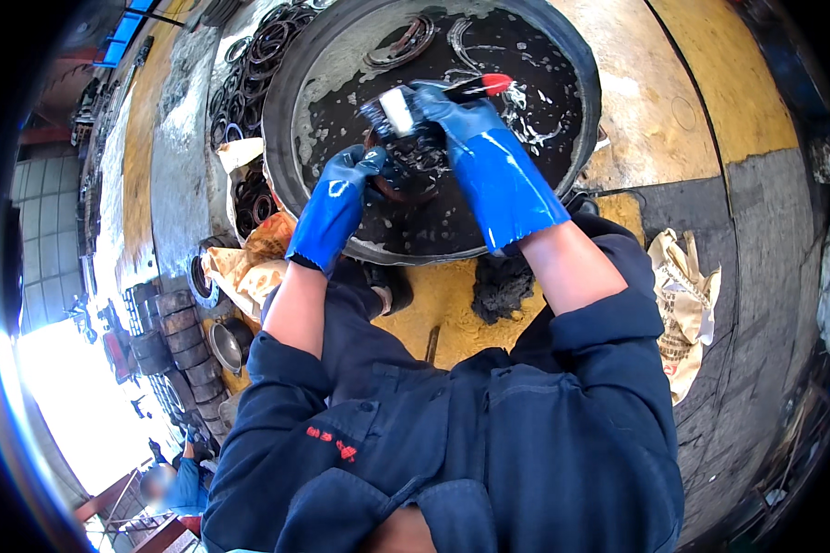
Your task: The person uses a red-handled scraper to clean dark metal rings submerged in a black liquid within a large metal basin. They repeatedly pick up a ring, scrape its surface to remove residue, and place it into a nearby sack. The process is repetitive, focusing on individual rings one at a time.
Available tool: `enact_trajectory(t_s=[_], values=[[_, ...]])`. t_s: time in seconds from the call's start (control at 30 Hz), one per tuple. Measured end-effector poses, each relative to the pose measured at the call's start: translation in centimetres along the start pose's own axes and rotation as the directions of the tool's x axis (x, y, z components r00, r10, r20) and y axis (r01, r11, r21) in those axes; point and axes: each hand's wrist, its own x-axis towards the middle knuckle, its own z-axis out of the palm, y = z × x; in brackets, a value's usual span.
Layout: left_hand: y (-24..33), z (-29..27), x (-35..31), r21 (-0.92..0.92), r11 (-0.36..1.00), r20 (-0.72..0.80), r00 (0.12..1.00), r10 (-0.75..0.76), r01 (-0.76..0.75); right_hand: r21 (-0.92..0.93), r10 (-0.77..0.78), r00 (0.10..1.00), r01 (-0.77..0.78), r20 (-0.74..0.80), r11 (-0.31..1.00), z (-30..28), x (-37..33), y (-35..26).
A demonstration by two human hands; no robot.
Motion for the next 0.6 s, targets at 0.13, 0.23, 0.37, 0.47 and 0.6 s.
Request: enact_trajectory(t_s=[0.13,0.23,0.37,0.47,0.6], values=[[-0.8,0.5,1.0,0.008,0.984,-0.003,0.984,0.176,-0.176,0.086,0.025,1.000,-0.024,-0.016,0.996,0.4,-0.2,-0.5],[-0.8,0.6,1.2,-0.041,0.979,-0.034,0.980,0.197,-0.198,0.157,0.212,0.947,-0.177,-0.240,0.972,-1.1,0.9,0.0],[1.5,1.0,0.1,0.050,0.994,-0.119,0.987,0.104,-0.099,0.101,0.367,0.841,-0.358,-0.398,0.928,-1.6,1.0,1.2],[0.7,0.5,0.5,0.074,0.981,-0.159,0.969,0.188,-0.178,-0.399,0.054,0.972,-0.143,-0.227,0.906,-0.8,0.7,1.3],[0.5,0.1,0.8,0.274,0.949,-0.191,0.958,0.213,-0.157,-0.583,-0.686,0.550,0.781,0.476,0.223,1.8,-2.1,-0.3]])
